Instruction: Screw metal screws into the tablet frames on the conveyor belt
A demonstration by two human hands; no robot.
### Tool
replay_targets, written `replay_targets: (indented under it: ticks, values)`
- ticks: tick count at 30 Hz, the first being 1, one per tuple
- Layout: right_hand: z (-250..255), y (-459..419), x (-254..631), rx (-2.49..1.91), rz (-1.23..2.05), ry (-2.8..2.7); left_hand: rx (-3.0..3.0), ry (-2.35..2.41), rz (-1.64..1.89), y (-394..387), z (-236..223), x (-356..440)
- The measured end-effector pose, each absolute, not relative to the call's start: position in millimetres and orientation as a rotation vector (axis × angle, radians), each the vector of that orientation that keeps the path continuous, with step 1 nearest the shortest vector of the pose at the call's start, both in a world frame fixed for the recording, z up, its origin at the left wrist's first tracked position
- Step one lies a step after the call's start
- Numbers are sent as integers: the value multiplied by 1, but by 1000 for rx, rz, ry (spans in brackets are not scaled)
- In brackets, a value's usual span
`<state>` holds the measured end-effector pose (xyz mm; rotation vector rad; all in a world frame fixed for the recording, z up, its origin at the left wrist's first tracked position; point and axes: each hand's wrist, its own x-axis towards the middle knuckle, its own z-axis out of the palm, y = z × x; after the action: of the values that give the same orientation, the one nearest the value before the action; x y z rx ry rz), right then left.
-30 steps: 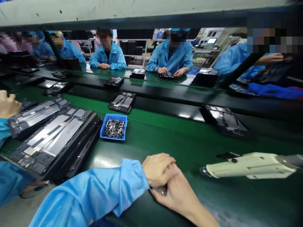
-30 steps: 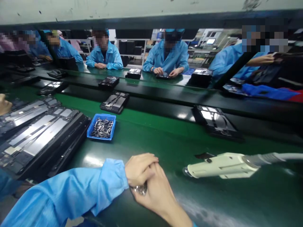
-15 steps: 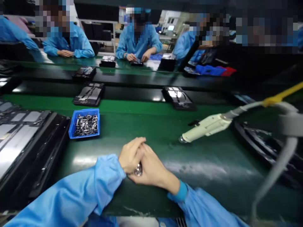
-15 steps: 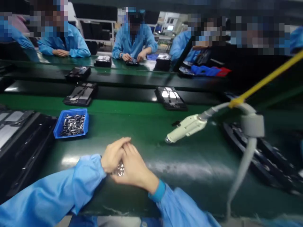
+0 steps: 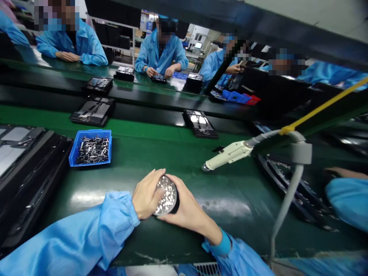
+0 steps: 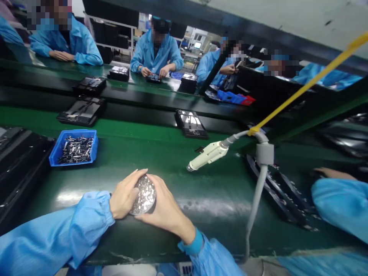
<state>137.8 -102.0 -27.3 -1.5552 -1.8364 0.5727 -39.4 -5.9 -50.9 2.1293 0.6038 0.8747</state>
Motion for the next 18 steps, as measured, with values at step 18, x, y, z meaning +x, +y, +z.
replay_targets:
  ticks: [18]
  values:
    - [-15, -106, 141, -1626, 545, -1817, 1941, 721, 827, -8, -43, -35]
